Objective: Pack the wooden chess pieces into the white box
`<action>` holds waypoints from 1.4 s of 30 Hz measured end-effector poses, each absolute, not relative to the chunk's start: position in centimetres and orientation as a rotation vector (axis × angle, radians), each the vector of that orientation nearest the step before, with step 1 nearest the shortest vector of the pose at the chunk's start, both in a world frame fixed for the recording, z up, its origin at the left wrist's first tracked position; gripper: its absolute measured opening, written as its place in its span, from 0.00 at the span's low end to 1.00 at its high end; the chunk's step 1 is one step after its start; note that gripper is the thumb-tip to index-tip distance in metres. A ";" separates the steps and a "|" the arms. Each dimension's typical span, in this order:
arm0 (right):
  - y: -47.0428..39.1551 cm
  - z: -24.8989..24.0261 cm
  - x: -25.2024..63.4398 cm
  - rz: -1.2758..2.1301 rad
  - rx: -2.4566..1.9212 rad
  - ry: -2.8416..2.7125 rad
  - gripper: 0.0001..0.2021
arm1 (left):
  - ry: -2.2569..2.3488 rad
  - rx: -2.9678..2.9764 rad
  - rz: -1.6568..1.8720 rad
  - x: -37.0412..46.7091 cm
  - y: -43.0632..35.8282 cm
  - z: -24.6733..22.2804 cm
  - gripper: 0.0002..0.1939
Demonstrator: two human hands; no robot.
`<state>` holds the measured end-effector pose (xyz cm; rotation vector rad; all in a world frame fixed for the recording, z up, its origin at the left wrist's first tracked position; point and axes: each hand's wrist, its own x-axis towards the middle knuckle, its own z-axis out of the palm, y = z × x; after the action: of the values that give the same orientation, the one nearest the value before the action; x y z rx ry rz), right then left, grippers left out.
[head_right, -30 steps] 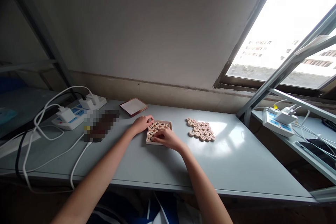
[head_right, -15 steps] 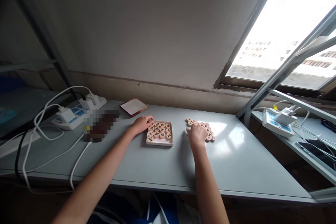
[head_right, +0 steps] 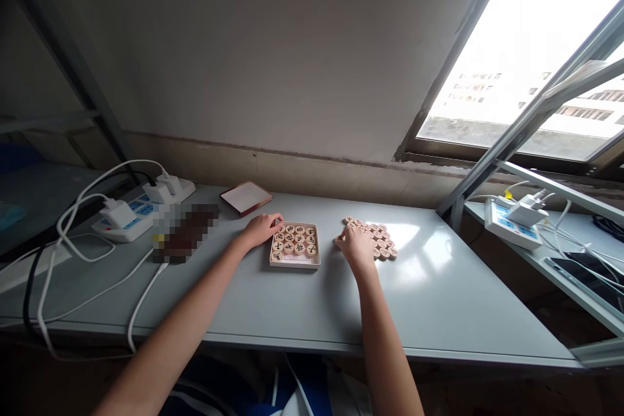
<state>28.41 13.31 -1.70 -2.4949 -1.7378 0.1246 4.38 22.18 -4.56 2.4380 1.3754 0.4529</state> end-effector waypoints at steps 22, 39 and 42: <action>12.0 -0.3 23.2 0.776 -1.565 -2.220 0.11 | 1.386 2.450 0.468 4.5 22.2 -4.8 0.12; 12.0 -0.8 23.2 0.709 -1.492 -2.328 0.12 | 1.393 2.454 0.447 4.5 22.0 -4.5 0.13; 12.0 -0.8 23.2 0.725 -1.503 -2.300 0.12 | 1.399 2.447 0.442 4.5 22.0 -4.4 0.12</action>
<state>23.18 11.95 -0.80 -1.5028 -2.2997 0.7245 4.49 21.99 -4.41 2.4468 1.3994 0.4417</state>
